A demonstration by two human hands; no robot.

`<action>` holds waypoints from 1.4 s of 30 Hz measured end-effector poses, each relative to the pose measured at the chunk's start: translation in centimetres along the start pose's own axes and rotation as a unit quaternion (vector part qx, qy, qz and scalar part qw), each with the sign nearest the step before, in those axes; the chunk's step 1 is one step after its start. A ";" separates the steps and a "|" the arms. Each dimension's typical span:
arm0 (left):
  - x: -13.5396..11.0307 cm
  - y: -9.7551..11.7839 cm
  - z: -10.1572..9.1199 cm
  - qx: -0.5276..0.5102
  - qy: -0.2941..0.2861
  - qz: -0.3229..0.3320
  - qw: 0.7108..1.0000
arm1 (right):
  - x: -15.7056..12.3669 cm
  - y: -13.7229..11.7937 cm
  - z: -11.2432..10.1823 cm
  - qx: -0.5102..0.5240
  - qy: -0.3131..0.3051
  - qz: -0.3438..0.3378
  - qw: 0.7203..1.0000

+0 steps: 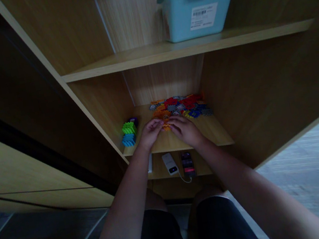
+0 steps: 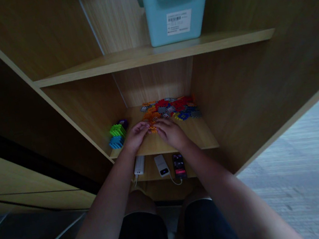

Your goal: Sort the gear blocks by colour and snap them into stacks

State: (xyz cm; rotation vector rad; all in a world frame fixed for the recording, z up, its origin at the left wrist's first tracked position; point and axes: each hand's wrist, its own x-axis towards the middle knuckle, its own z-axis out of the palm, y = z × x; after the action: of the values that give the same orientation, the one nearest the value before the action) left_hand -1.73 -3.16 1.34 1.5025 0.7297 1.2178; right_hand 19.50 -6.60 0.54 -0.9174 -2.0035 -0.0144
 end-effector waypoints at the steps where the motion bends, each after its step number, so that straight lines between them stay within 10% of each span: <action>1: 0.0 -0.1 0.0 -0.003 0.001 0.003 1.000 | 0.0 0.0 0.0 0.002 0.002 0.004 1.000; 11: 0.2 -0.7 -0.3 0.000 -0.010 -0.001 1.000 | 0.3 0.0 -0.3 0.033 -0.001 0.021 0.999; 19: 1.0 -2.8 -0.7 0.155 0.109 0.064 0.980 | 0.2 1.5 0.5 -0.038 0.004 0.102 0.994; 42: 0.9 -2.6 -0.3 0.269 0.049 0.057 0.960 | 0.0 2.5 1.2 -0.049 -0.034 0.094 0.994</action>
State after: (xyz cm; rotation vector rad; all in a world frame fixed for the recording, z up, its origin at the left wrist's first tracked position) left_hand -1.38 -1.51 -0.82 1.9564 1.1183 1.2447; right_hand 20.15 -4.43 -0.97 -1.1812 -1.9846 0.0256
